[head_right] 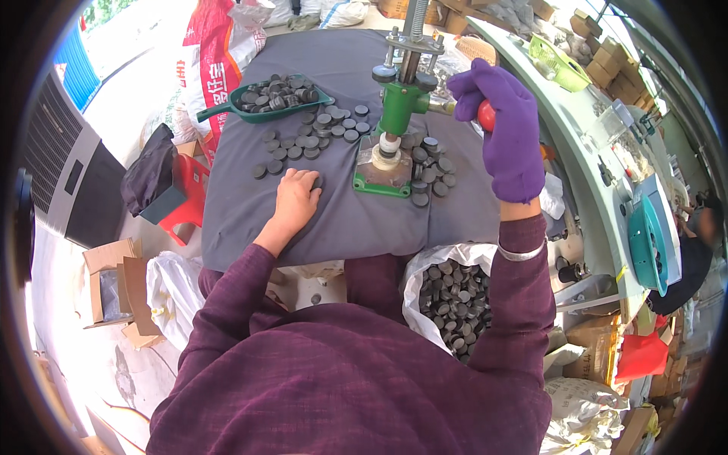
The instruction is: Insert small plastic discs into a manual press, pull the lever to process them, and then move them aside.
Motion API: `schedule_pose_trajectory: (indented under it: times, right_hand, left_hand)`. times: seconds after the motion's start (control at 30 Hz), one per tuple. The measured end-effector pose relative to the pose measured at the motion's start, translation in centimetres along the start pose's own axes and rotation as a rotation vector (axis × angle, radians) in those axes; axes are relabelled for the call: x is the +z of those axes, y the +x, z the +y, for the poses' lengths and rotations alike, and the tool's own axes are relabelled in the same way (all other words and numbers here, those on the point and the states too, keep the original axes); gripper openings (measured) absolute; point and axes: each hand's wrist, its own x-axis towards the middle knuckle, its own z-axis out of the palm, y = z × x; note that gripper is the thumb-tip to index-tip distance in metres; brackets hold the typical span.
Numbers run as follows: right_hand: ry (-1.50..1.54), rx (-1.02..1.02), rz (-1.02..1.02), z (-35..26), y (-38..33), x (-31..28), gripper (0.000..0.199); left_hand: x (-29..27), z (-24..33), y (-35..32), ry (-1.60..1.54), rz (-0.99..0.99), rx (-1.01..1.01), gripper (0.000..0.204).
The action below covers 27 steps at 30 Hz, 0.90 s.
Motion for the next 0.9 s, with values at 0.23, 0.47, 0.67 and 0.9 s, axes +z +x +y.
schedule_pose_trajectory:
  times: [0.23,0.47,0.67,0.9]
  right_hand:
    - [0.011,-0.056,0.009,0.9,0.6,-0.6,0.042]
    - [-0.023,-0.176,-0.042,1.8,0.5,-1.2,0.035]
    - [-0.185,-0.179,-0.061,2.1,-1.3,-1.3,0.039]
    - [-0.375,-0.394,-0.165,8.5,-8.8,-0.4,0.010]
  left_hand:
    - [2.9,5.0,5.4,-0.466,0.094,-0.091,0.065]
    - [6.3,8.1,8.2,-0.474,0.128,-0.108,0.074]
    - [7.0,8.5,8.8,-0.534,0.090,-0.187,0.074]
    - [5.1,7.1,7.0,-0.642,0.031,-0.146,0.058]
